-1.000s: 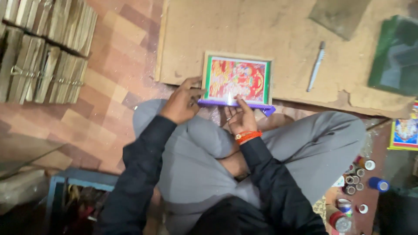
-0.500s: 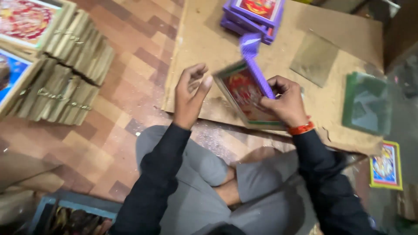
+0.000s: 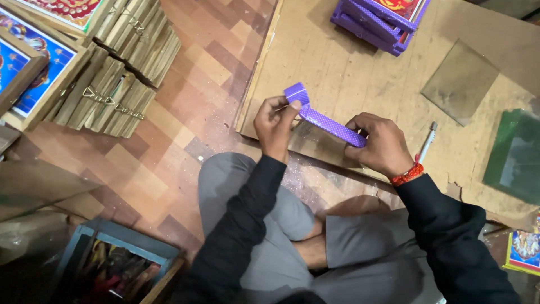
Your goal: The person wraps small wooden frames with purple decorative tape. They apply tape to the edges, smooth it down, and trim excess with a utility knife. The person repeats this process on multiple frames, stacking finished ones nearby.
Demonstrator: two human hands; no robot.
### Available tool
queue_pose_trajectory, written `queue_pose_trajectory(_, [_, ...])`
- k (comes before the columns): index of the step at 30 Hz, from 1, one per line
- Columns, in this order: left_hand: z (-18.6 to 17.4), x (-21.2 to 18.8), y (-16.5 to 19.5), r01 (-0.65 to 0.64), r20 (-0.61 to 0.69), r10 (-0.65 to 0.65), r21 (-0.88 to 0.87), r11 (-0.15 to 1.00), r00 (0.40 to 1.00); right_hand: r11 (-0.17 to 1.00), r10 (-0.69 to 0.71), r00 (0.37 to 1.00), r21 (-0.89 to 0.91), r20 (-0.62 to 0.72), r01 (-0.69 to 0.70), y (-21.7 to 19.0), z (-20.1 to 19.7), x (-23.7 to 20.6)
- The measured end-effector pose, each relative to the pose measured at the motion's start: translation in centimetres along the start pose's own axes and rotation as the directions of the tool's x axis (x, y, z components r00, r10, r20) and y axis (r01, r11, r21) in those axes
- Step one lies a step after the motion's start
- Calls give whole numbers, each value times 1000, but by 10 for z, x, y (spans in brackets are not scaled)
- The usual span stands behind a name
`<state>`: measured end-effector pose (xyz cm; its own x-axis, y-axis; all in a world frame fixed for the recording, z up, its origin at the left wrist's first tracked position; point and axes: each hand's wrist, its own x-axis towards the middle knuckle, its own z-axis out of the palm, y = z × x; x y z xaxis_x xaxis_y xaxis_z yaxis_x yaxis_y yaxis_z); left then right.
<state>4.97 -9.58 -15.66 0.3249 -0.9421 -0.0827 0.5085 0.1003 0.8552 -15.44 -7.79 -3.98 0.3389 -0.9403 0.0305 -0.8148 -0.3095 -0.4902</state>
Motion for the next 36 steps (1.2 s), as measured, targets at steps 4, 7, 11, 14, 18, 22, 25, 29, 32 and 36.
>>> queue_pose_trajectory(4, [7,-15,-15,-206,-100,206,17,978,973,998,2,1000,66,19,-3,4,2,4])
queue_pose_trajectory(7, [-1,-22,-31,-318,119,297,248,915,947,996,19,999,88,34,-22,5,1,8])
queue_pose_trajectory(11, [-12,-19,-51,-227,129,206,180,957,970,998,-22,1000,67,19,21,1,-2,10])
queue_pose_trajectory(14, [-14,-15,-58,-110,297,119,-49,993,947,992,-118,991,47,-70,121,-7,-6,6])
queue_pose_trajectory(18, [-8,-12,-56,-6,355,44,-106,994,934,847,-465,865,-380,-190,372,-27,4,-2])
queue_pose_trajectory(22, [-2,-7,-50,22,375,39,-157,987,926,883,-390,881,-380,-268,275,-50,39,-2])
queue_pose_trajectory(25, [0,-4,-50,10,394,74,-206,978,916,952,-265,905,-237,-332,192,-56,50,12])
queue_pose_trajectory(29, [1,-3,-54,38,327,-11,-78,996,945,1000,-12,975,-10,-222,10,-56,45,31])
queue_pose_trajectory(32, [6,-2,-55,14,300,12,-85,996,954,999,-38,981,9,-191,41,-50,41,30])
queue_pose_trajectory(36, [11,-8,-53,11,324,35,-140,990,945,991,-134,959,-51,-248,125,-21,30,-2])
